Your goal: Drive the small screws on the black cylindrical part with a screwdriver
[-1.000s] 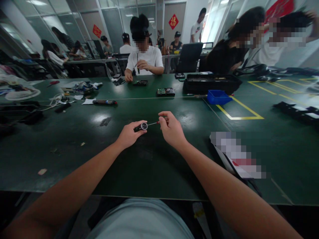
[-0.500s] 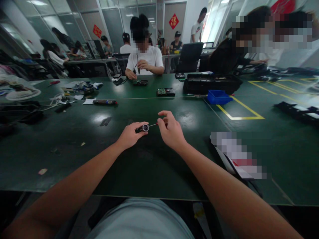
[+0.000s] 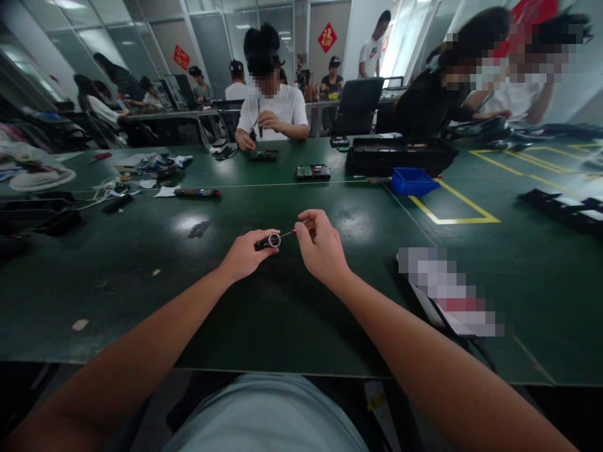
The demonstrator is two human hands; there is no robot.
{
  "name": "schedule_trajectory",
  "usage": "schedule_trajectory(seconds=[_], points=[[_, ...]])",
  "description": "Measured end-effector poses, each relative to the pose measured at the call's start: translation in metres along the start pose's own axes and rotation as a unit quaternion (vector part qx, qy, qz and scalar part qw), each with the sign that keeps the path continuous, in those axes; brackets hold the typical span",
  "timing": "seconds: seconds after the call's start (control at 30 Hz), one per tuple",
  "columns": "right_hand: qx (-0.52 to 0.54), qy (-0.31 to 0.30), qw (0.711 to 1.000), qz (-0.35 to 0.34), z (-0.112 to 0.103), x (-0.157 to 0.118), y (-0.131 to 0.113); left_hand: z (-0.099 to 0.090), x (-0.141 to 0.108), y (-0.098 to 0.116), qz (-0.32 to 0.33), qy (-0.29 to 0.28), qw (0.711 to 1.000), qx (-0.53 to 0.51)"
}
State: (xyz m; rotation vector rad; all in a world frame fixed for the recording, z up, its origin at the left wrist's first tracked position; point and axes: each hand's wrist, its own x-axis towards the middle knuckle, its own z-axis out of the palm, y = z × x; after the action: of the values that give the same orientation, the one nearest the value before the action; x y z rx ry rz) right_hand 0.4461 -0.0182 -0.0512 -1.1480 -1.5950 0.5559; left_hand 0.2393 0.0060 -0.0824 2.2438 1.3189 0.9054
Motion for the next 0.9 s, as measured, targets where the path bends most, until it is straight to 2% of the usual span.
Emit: schedule_trajectory(seconds=[0.23, 0.47, 0.67, 0.8, 0.9], points=[[0.096, -0.003, 0.994, 0.055, 0.005, 0.002, 0.004, 0.0, 0.0, 0.001, -0.004, 0.006, 1.0, 0.024], [0.133, 0.022, 0.989, 0.059, 0.01, 0.001, 0.007, 0.0, 0.001, 0.005, -0.018, 0.02, 0.999, 0.034], [0.19, 0.019, 0.973, 0.132, 0.007, 0.012, 0.024, 0.0, 0.001, -0.001, 0.023, 0.0, 1.0, 0.009], [0.262, -0.029, 0.94, 0.217, 0.003, 0.017, 0.027, -0.003, 0.002, -0.002, 0.043, -0.01, 0.999, 0.019], [0.249, -0.008, 0.946, 0.206, 0.003, 0.016, 0.027, -0.005, 0.002, 0.001, 0.02, -0.001, 0.999, 0.03]])
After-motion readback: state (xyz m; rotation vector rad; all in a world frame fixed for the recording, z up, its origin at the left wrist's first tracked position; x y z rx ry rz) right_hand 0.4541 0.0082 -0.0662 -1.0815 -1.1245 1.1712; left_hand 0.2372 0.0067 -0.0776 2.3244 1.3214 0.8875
